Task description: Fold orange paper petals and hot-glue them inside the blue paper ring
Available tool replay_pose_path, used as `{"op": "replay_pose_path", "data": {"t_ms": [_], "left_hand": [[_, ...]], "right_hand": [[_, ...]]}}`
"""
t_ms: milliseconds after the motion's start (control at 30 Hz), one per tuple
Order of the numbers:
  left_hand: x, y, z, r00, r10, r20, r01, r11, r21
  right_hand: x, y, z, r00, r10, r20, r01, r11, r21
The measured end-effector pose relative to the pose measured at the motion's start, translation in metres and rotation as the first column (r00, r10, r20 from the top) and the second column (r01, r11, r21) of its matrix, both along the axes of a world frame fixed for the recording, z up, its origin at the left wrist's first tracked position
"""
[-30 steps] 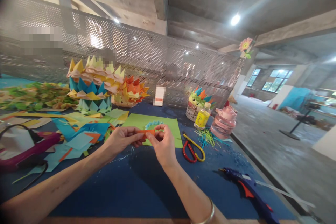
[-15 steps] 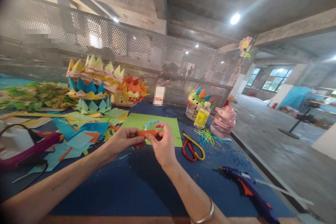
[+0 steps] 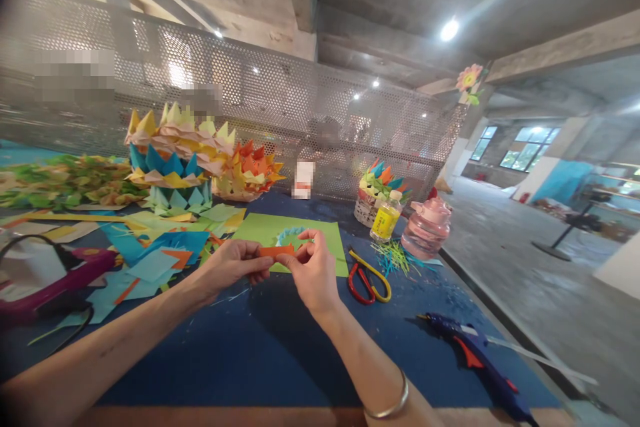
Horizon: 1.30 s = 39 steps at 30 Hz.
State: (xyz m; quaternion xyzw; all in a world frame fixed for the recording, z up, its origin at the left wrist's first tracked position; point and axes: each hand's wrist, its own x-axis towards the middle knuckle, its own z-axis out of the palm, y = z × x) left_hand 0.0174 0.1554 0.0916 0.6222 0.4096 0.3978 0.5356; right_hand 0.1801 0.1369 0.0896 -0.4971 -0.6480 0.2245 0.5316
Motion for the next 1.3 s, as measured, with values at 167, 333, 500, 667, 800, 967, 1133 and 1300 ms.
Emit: {"op": "replay_pose_path", "data": {"t_ms": [167, 333, 500, 667, 800, 967, 1133, 1300], "left_hand": [[-0.002, 0.004, -0.003, 1.000, -0.016, -0.004, 0.016, 1.000, -0.021], [-0.004, 0.007, -0.008, 1.000, -0.002, 0.012, 0.002, 0.999, -0.049], [-0.003, 0.007, -0.007, 0.999, 0.034, 0.021, -0.033, 0.999, -0.040], [-0.003, 0.005, -0.004, 0.995, 0.003, 0.099, -0.002, 1.000, -0.008], [-0.005, 0.003, -0.002, 0.981, -0.088, 0.175, 0.097, 0.995, -0.039], [-0.009, 0.005, 0.001, 0.946, -0.079, 0.315, 0.131, 0.980, -0.147], [-0.011, 0.008, 0.000, 0.936, -0.062, 0.346, 0.145, 0.965, -0.218], [-0.009, 0.007, -0.001, 0.955, -0.056, 0.292, 0.108, 0.981, -0.162]], "right_hand": [[0.001, -0.001, 0.005, 0.998, 0.051, -0.021, -0.052, 0.998, -0.019], [0.004, 0.002, 0.005, 0.995, 0.094, -0.037, -0.094, 0.995, -0.021], [0.005, 0.003, 0.005, 0.997, 0.080, -0.013, -0.080, 0.997, -0.005], [0.006, 0.003, 0.006, 0.995, 0.095, 0.018, -0.095, 0.995, 0.018], [0.011, 0.004, 0.005, 0.995, 0.082, 0.048, -0.084, 0.995, 0.044], [0.014, 0.003, 0.004, 0.992, 0.086, 0.088, -0.091, 0.994, 0.064], [0.011, -0.001, 0.006, 0.984, 0.110, 0.139, -0.125, 0.987, 0.105], [0.011, -0.002, 0.006, 0.981, 0.126, 0.150, -0.142, 0.984, 0.108]]}}
